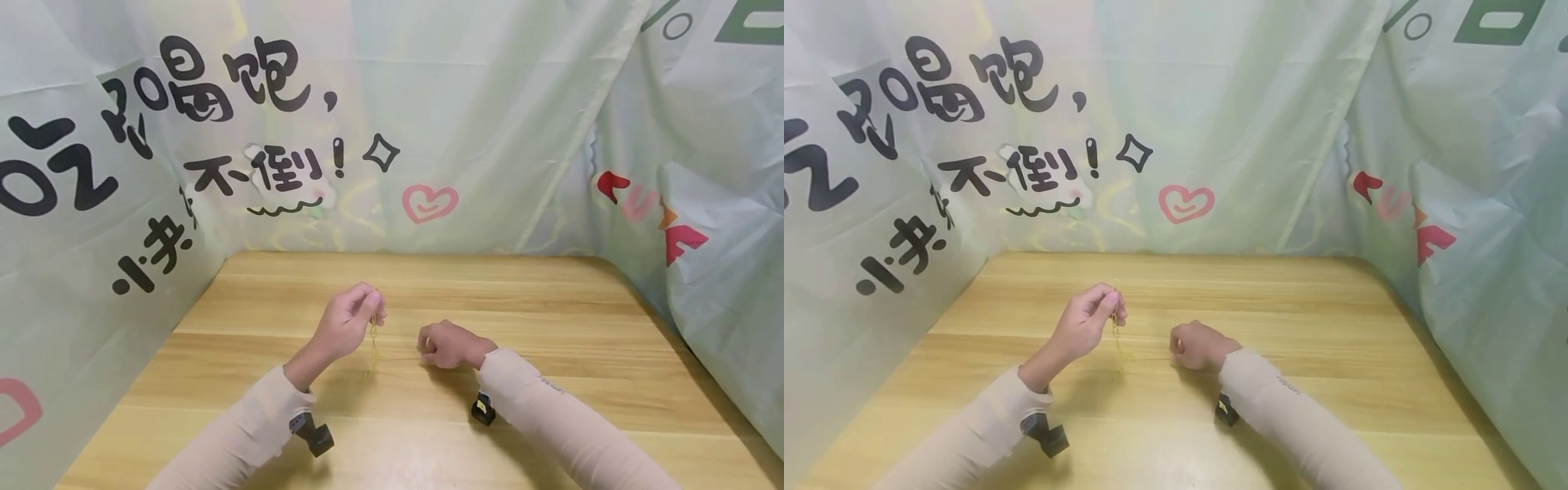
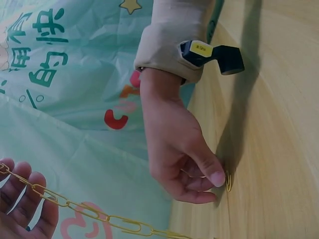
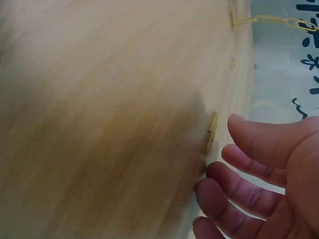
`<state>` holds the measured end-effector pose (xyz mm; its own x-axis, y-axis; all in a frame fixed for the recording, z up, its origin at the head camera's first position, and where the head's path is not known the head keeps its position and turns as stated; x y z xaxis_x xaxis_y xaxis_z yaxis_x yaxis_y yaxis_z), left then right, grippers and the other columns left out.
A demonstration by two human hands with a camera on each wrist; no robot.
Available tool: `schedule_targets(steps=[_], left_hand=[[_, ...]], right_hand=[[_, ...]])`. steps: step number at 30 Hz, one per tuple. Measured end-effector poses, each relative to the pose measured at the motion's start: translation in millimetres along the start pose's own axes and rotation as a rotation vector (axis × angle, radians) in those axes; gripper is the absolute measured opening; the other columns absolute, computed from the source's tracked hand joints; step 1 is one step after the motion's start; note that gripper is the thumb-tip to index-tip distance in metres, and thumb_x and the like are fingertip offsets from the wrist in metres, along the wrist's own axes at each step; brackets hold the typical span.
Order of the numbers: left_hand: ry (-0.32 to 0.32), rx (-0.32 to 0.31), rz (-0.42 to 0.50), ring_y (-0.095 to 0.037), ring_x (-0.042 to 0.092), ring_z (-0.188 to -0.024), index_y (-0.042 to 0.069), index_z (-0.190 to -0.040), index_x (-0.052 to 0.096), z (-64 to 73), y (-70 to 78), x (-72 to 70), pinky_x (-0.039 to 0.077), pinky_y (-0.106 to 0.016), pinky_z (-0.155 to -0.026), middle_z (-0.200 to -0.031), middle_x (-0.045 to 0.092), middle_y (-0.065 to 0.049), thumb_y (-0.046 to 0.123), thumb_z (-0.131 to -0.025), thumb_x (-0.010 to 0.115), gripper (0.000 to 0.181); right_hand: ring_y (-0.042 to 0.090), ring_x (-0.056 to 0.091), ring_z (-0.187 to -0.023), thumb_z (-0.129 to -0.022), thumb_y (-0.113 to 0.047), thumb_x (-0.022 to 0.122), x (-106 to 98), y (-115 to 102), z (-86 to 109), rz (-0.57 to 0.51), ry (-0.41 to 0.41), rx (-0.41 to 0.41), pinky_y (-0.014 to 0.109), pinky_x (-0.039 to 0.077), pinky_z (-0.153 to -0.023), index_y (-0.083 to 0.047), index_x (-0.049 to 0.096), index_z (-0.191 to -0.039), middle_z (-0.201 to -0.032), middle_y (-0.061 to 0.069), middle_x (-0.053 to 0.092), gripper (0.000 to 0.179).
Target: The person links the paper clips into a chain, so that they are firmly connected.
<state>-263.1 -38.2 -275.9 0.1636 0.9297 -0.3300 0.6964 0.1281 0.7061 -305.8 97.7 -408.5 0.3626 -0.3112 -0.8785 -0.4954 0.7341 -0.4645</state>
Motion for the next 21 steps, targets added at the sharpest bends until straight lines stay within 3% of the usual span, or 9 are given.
schedule_targets(steps=[9,13,17,21], left_hand=[[-0.006,0.013,0.01,-0.021,0.06,-0.062,-0.002,-0.084,0.06,0.7,-0.9,1.8,0.055,-0.032,-0.061,-0.073,0.061,-0.009,0.0,-0.1,0.045,0.022],[-0.011,0.013,0.012,-0.021,0.06,-0.062,-0.003,-0.084,0.059,0.7,-2.0,3.2,0.055,-0.032,-0.062,-0.072,0.061,-0.01,-0.001,-0.1,0.045,0.022],[-0.016,-0.005,0.002,-0.02,0.059,-0.063,-0.001,-0.084,0.06,0.8,-2.6,4.2,0.055,-0.032,-0.062,-0.073,0.061,-0.008,0.001,-0.101,0.045,0.022],[-0.022,-0.025,0.0,-0.02,0.059,-0.063,0.001,-0.084,0.06,0.3,-3.3,5.4,0.054,-0.032,-0.063,-0.073,0.061,-0.007,0.002,-0.101,0.045,0.022]], right_hand=[[0.013,0.059,-0.074,-0.083,0.0,0.071,1.7,-1.6,-0.6,0.071,0.026,0.013,0.033,0.052,-0.07,-0.011,0.065,-0.078,-0.078,-0.004,0.063,0.013],[0.01,0.053,-0.065,-0.085,0.004,0.067,2.7,-4.8,1.0,0.087,0.016,0.022,0.028,0.048,-0.063,-0.013,0.061,-0.07,-0.071,-0.007,0.058,0.024],[0.008,0.039,-0.053,-0.086,0.008,0.062,5.3,-7.0,1.7,0.081,-0.002,0.026,0.023,0.035,-0.051,-0.012,0.051,-0.061,-0.058,-0.008,0.043,0.034],[0.008,0.037,-0.053,-0.088,0.008,0.06,8.9,-4.3,1.9,0.086,-0.019,0.058,0.022,0.032,-0.05,-0.011,0.05,-0.064,-0.058,-0.006,0.042,0.033]])
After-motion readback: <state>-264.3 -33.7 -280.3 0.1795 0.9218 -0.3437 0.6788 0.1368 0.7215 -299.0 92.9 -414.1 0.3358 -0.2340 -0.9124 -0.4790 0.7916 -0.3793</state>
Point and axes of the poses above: each hand's wrist, its own z-axis away from the middle knuckle, its own x-axis out of the palm, y = z × x, the point moved 10 cm from there along -z, towards the middle knuckle
